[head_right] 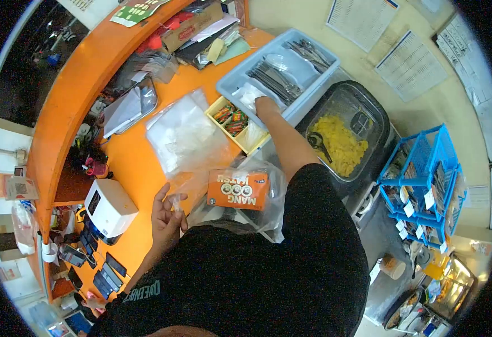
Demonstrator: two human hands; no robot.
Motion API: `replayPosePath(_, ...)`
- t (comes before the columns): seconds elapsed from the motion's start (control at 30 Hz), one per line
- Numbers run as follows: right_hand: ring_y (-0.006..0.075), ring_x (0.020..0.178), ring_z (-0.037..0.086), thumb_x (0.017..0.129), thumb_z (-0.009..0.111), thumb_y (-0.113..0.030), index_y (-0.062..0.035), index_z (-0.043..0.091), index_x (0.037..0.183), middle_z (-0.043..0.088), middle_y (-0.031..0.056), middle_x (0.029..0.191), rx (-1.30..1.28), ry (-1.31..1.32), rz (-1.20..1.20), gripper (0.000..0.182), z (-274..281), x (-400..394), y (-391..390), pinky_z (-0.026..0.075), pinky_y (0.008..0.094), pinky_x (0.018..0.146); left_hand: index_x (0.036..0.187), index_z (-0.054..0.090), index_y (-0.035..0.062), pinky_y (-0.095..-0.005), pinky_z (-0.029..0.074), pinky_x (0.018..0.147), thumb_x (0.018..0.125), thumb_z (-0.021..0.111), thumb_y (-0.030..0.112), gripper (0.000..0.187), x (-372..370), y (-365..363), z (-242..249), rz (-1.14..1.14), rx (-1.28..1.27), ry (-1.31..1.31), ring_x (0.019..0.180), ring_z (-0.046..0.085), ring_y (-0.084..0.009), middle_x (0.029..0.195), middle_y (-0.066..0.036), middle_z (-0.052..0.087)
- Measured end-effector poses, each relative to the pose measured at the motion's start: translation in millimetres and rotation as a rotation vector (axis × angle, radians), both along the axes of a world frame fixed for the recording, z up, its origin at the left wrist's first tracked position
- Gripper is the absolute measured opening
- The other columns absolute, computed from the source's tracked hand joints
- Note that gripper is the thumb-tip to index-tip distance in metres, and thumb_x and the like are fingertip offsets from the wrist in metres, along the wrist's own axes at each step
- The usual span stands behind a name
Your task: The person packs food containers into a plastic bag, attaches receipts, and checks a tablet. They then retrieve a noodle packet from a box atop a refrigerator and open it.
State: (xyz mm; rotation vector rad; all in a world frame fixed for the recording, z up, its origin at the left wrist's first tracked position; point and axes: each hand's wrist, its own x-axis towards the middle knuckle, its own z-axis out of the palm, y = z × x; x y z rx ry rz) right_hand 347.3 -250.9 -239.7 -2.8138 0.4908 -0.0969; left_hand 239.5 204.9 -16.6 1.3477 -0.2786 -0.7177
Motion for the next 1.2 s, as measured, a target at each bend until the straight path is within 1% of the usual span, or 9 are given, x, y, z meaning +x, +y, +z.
replayPosePath(0.1, 0.0407, 0.085, 0.070, 0.081, 0.072, -0.014, -0.0012, 0.074, 0.096, 0.072, 0.0230, 0.093, 0.090, -0.008, -0.096, 0.020, -1.4, 7.1, -2.5, 0.056, 0.0439, 0.081, 0.156, 0.021, 0.0082, -0.0230, 0.050, 0.057, 0.096, 0.056, -0.001, 0.070, 3.4, 8.3, -2.4, 0.017, 0.035, -0.056, 0.064, 0.058, -0.0097, 0.134, -0.019, 0.055)
replayPosePath(0.3, 0.0233, 0.077, 0.069, 0.091, 0.070, -0.018, 0.0016, 0.071, 0.096, 0.073, 0.0153, 0.091, 0.705, -0.299, -0.250, 0.020, 56.6, 2.3, -31.9, 0.053, 0.0367, 0.069, 0.154, 0.024, 0.0070, -0.0229, 0.051, 0.059, 0.096, 0.055, -0.001, 0.066, 10.3, 10.9, -1.9, 0.025, 0.022, -0.057, 0.065, 0.059, -0.0099, 0.132, -0.017, 0.055)
replayPosePath(0.43, 0.0160, 0.089, 0.065, 0.100, 0.059, -0.015, 0.0011, 0.061, 0.104, 0.068, 0.0050, 0.097, 1.630, -0.564, -0.303, 0.016, 93.2, -8.8, -41.2, 0.052, 0.0323, 0.086, 0.153, 0.025, 0.0056, -0.0231, 0.051, 0.060, 0.097, 0.055, 0.002, 0.064, 14.7, 0.1, 4.5, 0.006, 0.043, -0.082, 0.067, 0.058, -0.0101, 0.131, -0.017, 0.056)
replayPosePath(0.53, 0.0175, 0.093, 0.065, 0.102, 0.052, -0.009, -0.0012, 0.056, 0.110, 0.066, 0.0069, 0.103, 1.952, -0.763, -0.227, 0.012, 112.1, -18.8, -42.1, 0.052, 0.0358, 0.095, 0.153, 0.025, 0.0047, -0.0259, 0.052, 0.064, 0.098, 0.056, 0.007, 0.063, 17.1, -4.0, 7.7, -0.016, 0.093, -0.116, 0.070, 0.059, -0.0116, 0.130, -0.017, 0.056)
replayPosePath(0.6, 0.0205, 0.103, 0.064, 0.102, 0.047, -0.009, 0.0005, 0.055, 0.114, 0.065, 0.0103, 0.111, 2.004, -0.790, -0.191, 0.017, 130.9, -28.8, -32.9, 0.051, 0.0381, 0.100, 0.153, 0.027, 0.0039, -0.0297, 0.053, 0.071, 0.099, 0.057, 0.013, 0.062, 18.0, -3.8, 9.9, -0.017, 0.131, -0.123, 0.077, 0.061, -0.0146, 0.129, -0.017, 0.055)
replayPosePath(0.8, 0.0257, 0.115, 0.064, 0.098, 0.045, -0.009, 0.0044, 0.051, 0.126, 0.065, 0.0163, 0.119, 2.049, -0.750, -0.070, 0.031, 211.1, -61.5, 60.3, 0.050, 0.0430, 0.103, 0.150, 0.035, -0.0011, -0.0395, 0.042, 0.106, 0.098, 0.060, 0.018, 0.061, 68.0, -16.7, 5.4, 0.197, 0.442, -0.995, 0.122, 0.053, -0.0267, 0.133, -0.016, 0.055)
replayPosePath(0.93, 0.0269, 0.108, 0.066, 0.095, 0.050, -0.008, 0.0024, 0.052, 0.129, 0.065, 0.0165, 0.118, 2.084, -0.587, 0.134, 0.036, 220.8, -88.3, 121.1, 0.054, 0.0440, 0.096, 0.147, 0.040, 0.0013, -0.0382, 0.041, 0.106, 0.094, 0.070, 0.020, 0.064, 99.0, -72.3, 39.1, -0.301, -0.145, -0.200, 0.129, 0.049, -0.0214, 0.141, -0.014, 0.052)
replayPosePath(1.1, 0.0277, 0.106, 0.067, 0.097, 0.057, -0.015, -0.0007, 0.052, 0.129, 0.066, 0.0137, 0.113, 2.145, -0.777, -0.060, 0.036, 260.2, -112.4, 160.9, 0.056, 0.0412, 0.090, 0.128, 0.059, -0.0010, -0.0312, 0.049, 0.093, 0.095, 0.070, 0.016, 0.039, 79.4, -105.8, 54.5, -0.102, -0.284, -0.157, 0.107, 0.061, -0.0136, 0.119, -0.007, 0.066)
replayPosePath(1.2, 0.0261, 0.108, 0.066, 0.099, 0.059, -0.021, -0.0026, 0.050, 0.132, 0.065, 0.0131, 0.117, 1.812, -0.901, -0.244, 0.039, 267.3, -136.1, 165.0, 0.056, 0.0418, 0.090, 0.115, 0.067, -0.0024, -0.0278, 0.052, 0.083, 0.094, 0.071, 0.011, 0.026, 72.7, -111.7, 60.7, -0.024, -0.328, -0.202, 0.093, 0.065, -0.0108, 0.102, -0.005, 0.072)
